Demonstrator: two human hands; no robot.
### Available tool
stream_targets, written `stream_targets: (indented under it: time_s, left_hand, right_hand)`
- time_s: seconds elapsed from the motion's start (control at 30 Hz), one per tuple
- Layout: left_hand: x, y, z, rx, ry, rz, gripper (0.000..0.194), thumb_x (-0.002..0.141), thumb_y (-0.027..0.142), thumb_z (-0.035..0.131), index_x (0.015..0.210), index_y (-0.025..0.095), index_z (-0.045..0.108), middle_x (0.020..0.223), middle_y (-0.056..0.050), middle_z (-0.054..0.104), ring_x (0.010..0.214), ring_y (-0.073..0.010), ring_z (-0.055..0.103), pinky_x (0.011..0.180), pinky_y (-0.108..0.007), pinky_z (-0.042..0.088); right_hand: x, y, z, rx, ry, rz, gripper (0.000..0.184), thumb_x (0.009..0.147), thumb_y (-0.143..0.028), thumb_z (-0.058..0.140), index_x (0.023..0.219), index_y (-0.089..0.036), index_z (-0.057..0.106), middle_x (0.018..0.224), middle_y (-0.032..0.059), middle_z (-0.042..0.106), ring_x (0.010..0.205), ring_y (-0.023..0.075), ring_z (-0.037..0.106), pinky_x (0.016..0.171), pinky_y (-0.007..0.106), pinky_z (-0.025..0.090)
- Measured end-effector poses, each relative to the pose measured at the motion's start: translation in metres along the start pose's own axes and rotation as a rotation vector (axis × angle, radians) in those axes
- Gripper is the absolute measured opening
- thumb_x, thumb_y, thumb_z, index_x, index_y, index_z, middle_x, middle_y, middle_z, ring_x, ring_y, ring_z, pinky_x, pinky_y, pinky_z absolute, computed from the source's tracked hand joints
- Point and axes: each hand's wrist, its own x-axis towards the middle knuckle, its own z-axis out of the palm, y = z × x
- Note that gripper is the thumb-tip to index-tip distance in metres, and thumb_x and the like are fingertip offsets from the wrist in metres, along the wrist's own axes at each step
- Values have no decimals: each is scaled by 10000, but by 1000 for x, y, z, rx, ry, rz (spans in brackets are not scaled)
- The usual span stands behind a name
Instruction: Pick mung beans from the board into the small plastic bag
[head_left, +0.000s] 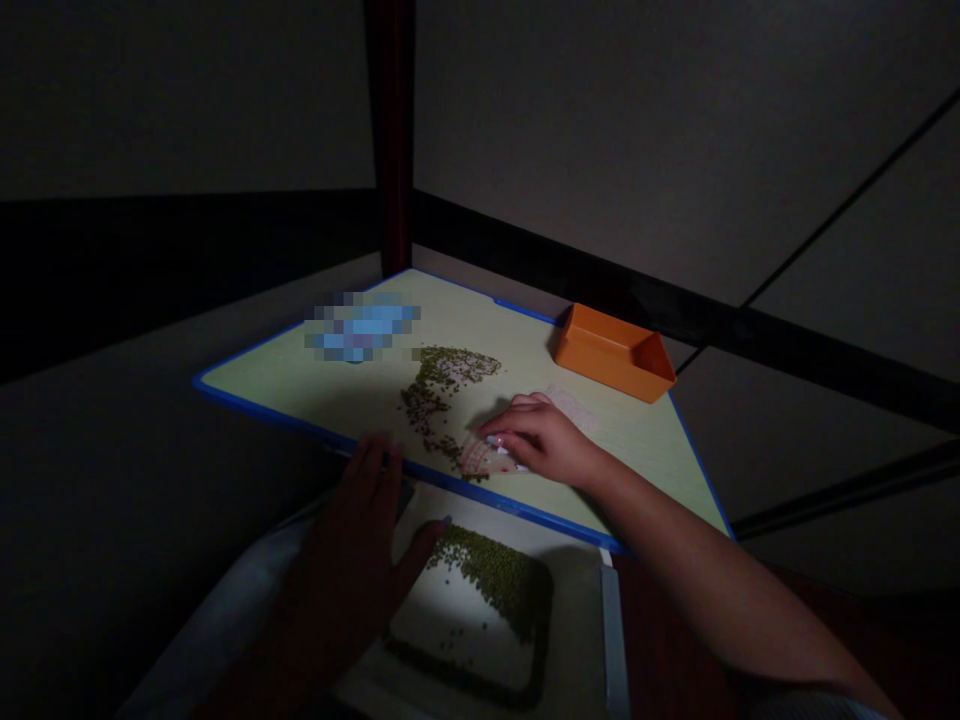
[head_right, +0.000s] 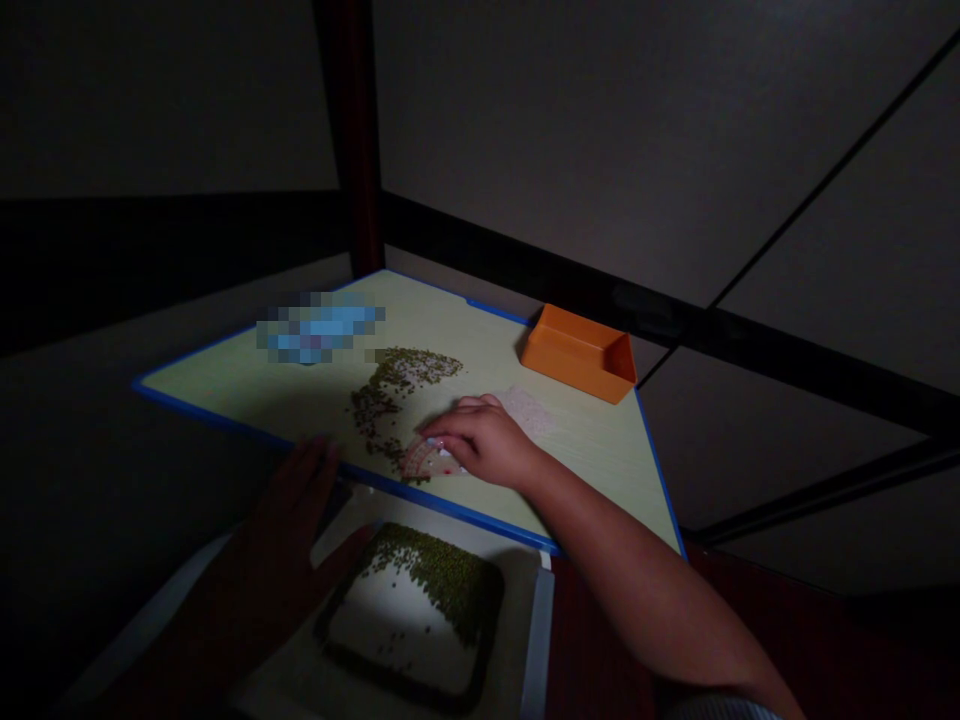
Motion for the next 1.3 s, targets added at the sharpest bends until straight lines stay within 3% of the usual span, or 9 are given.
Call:
stream_targets:
  time_s: [0.6,0.77,0.93,1.3]
  left_hand:
    - [0,-2,1,13,27,22,868,872,636,387,1527,140,105,1555,-230,317,1448,-357,289,1091,-533,390]
    - [0,-3,1,6,30,23,866,878,619,388,1530,143,75,1561,-229,302,1453,-355,277,1099,-533,382]
    - [1,-3,1,13,46,39,859,874,614,404,1522,121,129,1549,-240,315,1447,-366,287,1104,-530,375]
    - [0,-5,1,9,31,44,848,881,585,412,1528,135,99,1579,-215,265,1460,-356,260,1118,-530,358]
  right_hand:
    - [-3,4,-1,-101,-67,-23,289,963,-339,482,1102,-199,692,960,63,742,865,186,627,828,347,385]
    - [-2,2,-2,-116,-63,-58,303,967,-349,472,1091,-192,699,883,63,729,827,183,609,797,332,380]
    - [-2,3,-3,-95,-77,-79,277,960,-328,491,1068,-180,699,835,57,712,785,167,590,786,315,394]
    - [-2,0,-3,-23,-120,-43,192,902,-243,561,1008,-162,698,749,26,671,738,144,592,775,305,425]
